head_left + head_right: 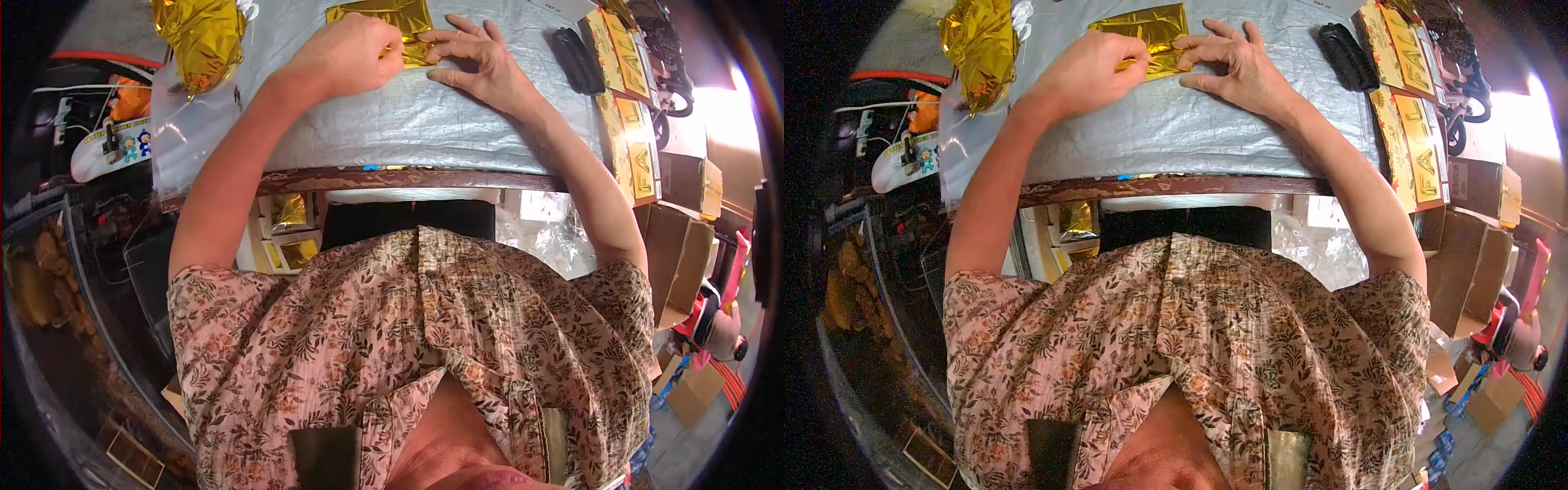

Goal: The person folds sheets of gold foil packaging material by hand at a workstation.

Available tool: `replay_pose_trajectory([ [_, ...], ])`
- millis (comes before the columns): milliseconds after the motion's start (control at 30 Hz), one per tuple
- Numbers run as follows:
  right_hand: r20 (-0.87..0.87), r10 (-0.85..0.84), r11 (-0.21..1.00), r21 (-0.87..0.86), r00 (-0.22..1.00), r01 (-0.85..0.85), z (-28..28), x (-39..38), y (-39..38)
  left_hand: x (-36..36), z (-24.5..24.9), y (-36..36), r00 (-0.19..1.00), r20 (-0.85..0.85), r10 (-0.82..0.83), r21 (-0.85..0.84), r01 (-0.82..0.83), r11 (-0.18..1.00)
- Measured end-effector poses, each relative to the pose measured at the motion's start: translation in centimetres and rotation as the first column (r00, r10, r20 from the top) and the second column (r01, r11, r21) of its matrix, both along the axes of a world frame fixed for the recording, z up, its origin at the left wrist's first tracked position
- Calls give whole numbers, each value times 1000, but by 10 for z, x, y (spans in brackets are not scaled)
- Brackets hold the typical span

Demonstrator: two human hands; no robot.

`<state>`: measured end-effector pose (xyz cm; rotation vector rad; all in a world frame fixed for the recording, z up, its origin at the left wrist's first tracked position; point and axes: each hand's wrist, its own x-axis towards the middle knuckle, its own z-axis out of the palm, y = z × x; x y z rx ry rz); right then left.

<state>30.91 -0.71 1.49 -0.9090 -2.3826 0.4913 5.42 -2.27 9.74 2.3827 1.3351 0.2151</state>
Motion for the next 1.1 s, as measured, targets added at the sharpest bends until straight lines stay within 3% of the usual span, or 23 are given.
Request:
replay_pose_trajectory([
  [100, -34, -34, 999, -35, 999, 33, -3, -3, 0, -8, -2, 12, 989, 117, -88, -61, 96, 994],
  [200, -14, -61, 998, -32, 998, 61, -5, -4, 0, -15, -15, 25, 968, 187, -168, 15, 168, 986],
  [233, -18, -60, 998, -36, 998, 60, -5, -4, 0, -16, -15, 26, 968, 189, -167, 15, 167, 986],
  [300, -20, -57, 998, -39, 998, 56, -4, -4, 1, -17, -12, 31, 978, 183, -96, -176, 128, 976],
  [433, -43, -51, 995, -83, 998, 48, -3, -4, 2, -18, -13, 43, 980, 165, -116, -161, 142, 977],
  [500, -52, -42, 995, -95, 998, 36, -1, -4, 3, -19, -18, 62, 978, -68, -199, -228, 179, 957],
  [633, -32, -67, 988, -144, 997, 61, 8, -9, -4, -14, 4, 54, 997, 8, -81, -298, 79, 951],
  [833, -108, -62, 973, -229, 992, 36, 7, -12, -2, -22, 22, 36, 992, 79, -94, -288, 113, 951],
  [900, -62, -89, 973, -217, 994, 74, 12, -13, -6, -31, 40, 10, 906, 419, -66, -34, 89, 995],
  [933, -18, -131, 972, -201, 991, 125, 15, -14, -8, -35, 40, 5, 906, 419, -60, -31, 80, 996],
  [1000, -24, -126, 973, -199, 992, 118, 14, -14, -5, -44, 34, -2, 689, 699, 191, -89, -180, 980],
  [1100, -16, -130, 972, -198, 991, 124, 14, -13, -7, -88, -32, -2, 786, 555, 271, -138, -234, 962],
])
